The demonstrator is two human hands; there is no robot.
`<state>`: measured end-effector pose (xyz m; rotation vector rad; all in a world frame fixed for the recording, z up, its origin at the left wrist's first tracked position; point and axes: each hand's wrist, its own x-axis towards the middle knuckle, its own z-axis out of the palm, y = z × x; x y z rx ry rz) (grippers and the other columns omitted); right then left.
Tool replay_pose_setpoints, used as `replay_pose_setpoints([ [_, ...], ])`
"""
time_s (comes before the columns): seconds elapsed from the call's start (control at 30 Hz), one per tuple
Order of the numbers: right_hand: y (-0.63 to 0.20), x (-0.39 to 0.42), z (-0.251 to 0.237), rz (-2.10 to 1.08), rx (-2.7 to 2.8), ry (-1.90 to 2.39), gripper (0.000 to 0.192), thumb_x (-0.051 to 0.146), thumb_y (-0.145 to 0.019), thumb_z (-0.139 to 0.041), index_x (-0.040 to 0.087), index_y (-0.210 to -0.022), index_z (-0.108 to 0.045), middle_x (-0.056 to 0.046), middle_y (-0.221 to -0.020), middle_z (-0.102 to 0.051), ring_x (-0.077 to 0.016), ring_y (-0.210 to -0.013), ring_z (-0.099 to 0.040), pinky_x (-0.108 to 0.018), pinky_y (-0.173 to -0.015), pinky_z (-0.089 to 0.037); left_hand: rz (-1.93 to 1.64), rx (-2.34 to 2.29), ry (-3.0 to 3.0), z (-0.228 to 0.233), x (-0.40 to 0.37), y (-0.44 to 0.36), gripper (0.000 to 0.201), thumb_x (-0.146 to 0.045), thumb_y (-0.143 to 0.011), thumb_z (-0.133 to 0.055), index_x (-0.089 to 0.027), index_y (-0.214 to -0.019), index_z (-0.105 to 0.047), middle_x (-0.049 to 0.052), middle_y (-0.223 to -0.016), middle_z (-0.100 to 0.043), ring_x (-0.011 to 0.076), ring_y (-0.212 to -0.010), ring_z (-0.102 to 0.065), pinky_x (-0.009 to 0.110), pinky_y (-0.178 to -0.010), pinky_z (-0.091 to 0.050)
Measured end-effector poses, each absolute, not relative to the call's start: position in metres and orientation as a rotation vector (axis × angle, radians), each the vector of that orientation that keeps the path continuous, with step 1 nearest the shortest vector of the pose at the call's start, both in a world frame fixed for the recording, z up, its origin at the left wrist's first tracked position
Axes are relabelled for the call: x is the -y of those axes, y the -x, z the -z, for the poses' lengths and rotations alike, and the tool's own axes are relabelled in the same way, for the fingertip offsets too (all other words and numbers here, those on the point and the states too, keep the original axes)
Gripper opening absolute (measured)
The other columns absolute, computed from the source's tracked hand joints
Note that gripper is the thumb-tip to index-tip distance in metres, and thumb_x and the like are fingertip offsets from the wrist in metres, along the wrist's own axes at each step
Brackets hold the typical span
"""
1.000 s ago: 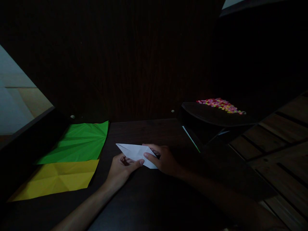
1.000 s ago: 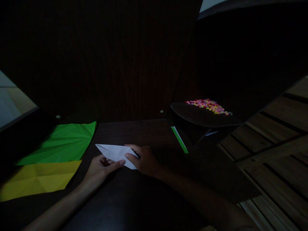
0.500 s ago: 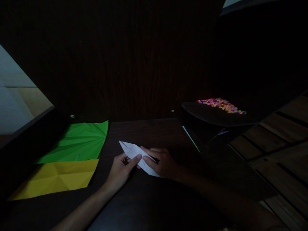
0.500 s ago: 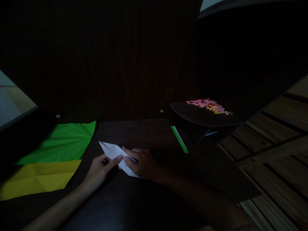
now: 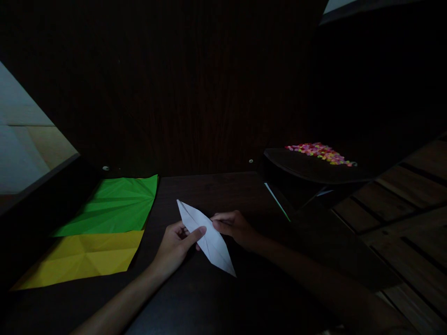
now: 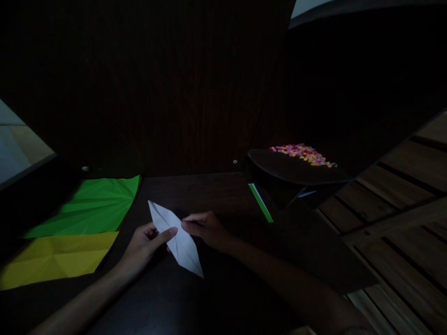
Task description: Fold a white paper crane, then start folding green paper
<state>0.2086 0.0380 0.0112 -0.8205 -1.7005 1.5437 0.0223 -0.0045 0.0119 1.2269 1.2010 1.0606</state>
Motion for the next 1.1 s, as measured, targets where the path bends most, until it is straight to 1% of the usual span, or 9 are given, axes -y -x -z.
replay_pose_setpoints([
  [0.07,-0.2085,-0.0372,-0.0095,-1.663,1.625,0.839,0.037,0.052,-0.076,-0.068,0.016,-0.081,-0.063,0.002,-0.066,-0.056,-0.0113,-0.056,-0.05,-0.024,-0.052,-0.038,-1.042,-1.17,-1.227,-0.0127,0.0054,-0.0228,0.032,-0.044,-0.073,-0.072,-0.014,-0.067,-0.064,0.0,-0.052,-0.062,0.0119,-0.046,-0.054,0.022,-0.048,-0.04],
  [0.1,-0.2084,-0.0368,-0.0088,-1.71,1.597,0.852,0.037,0.052,-0.074,-0.07,0.016,-0.082,-0.062,0.002,-0.064,-0.056,-0.0103,-0.053,-0.049,-0.022,-0.048,-0.037,-1.034,-1.156,-1.227,-0.0132,0.0058,-0.0234,0.032,-0.044,-0.073,-0.071,-0.014,-0.067,-0.063,-0.001,-0.05,-0.06,0.0109,-0.043,-0.051,0.021,-0.046,-0.039],
  [0.17,-0.2081,-0.0361,-0.0076,-1.774,1.574,0.877,0.037,0.05,-0.071,-0.074,0.017,-0.078,-0.058,0.005,-0.06,-0.053,-0.0076,-0.045,-0.044,-0.019,-0.04,-0.032,-1.017,-1.123,-1.224,-0.0142,0.0062,-0.0248,0.034,-0.045,-0.075,-0.071,-0.014,-0.067,-0.062,-0.003,-0.047,-0.057,0.009,-0.038,-0.047,0.02,-0.042,-0.036],
  [0.23,-0.2075,-0.0357,-0.0069,-1.803,1.582,0.902,0.037,0.048,-0.07,-0.075,0.017,-0.074,-0.055,0.007,-0.055,-0.05,-0.0057,-0.04,-0.04,-0.018,-0.036,-0.029,-1.012,-1.073,-1.214,-0.0149,0.0061,-0.0263,0.035,-0.047,-0.075,-0.07,-0.013,-0.07,-0.062,-0.003,-0.05,-0.058,0.0086,-0.037,-0.047,0.02,-0.04,-0.035],
  [0.37,-0.2055,-0.0353,-0.0072,-1.795,1.601,0.886,0.035,0.043,-0.069,-0.076,0.017,-0.069,-0.051,0.006,-0.055,-0.052,-0.005,-0.039,-0.044,-0.017,-0.037,-0.032,-1.022,-1.014,-1.188,-0.0146,0.0053,-0.0273,0.036,-0.049,-0.077,-0.069,-0.013,-0.077,-0.064,-0.001,-0.057,-0.061,0.009,-0.042,-0.048,0.02,-0.042,-0.038],
  [0.57,-0.2048,-0.0361,-0.0099,-1.712,1.587,0.903,0.031,0.042,-0.077,-0.068,0.017,-0.068,-0.053,0.008,-0.044,-0.048,-0.005,-0.034,-0.04,-0.016,-0.034,-0.027,-1.082,-1.069,-1.166,-0.0122,0.0036,-0.0246,0.032,-0.045,-0.076,-0.072,-0.013,-0.08,-0.066,-0.001,-0.062,-0.062,0.0093,-0.053,-0.05,0.02,-0.05,-0.04],
  [0.7,-0.2047,-0.0374,-0.008,-1.657,1.553,0.949,0.031,0.045,-0.078,-0.066,0.018,-0.07,-0.053,0.008,-0.041,-0.048,-0.006,-0.031,-0.039,-0.016,-0.032,-0.03,-1.053,-1.067,-1.175,-0.0127,0.0026,-0.0237,0.03,-0.041,-0.074,-0.075,-0.014,-0.085,-0.068,0.001,-0.07,-0.066,0.0104,-0.058,-0.052,0.021,-0.055,-0.041],
  [0.87,-0.2038,-0.0378,-0.0031,-1.649,1.537,0.961,0.03,0.044,-0.077,-0.067,0.018,-0.072,-0.053,0.007,-0.043,-0.051,-0.0071,-0.032,-0.043,-0.017,-0.032,-0.034,-1.013,-1.067,-1.204,-0.0109,0.0023,-0.0238,0.028,-0.041,-0.077,-0.072,-0.014,-0.082,-0.07,0.001,-0.066,-0.064,0.011,-0.057,-0.05,0.022,-0.055,-0.039],
  [1.1,-0.2034,-0.0362,-0.003,-1.56,1.551,0.971,0.029,0.038,-0.076,-0.069,0.018,-0.066,-0.051,0.008,-0.044,-0.05,-0.0057,-0.034,-0.044,-0.016,-0.033,-0.031,-0.976,-1.092,-1.289,-0.0093,0.0011,-0.0215,0.031,-0.044,-0.081,-0.065,-0.014,-0.072,-0.069,-0.001,-0.057,-0.056,0.012,-0.056,-0.049,0.023,-0.056,-0.037],
])
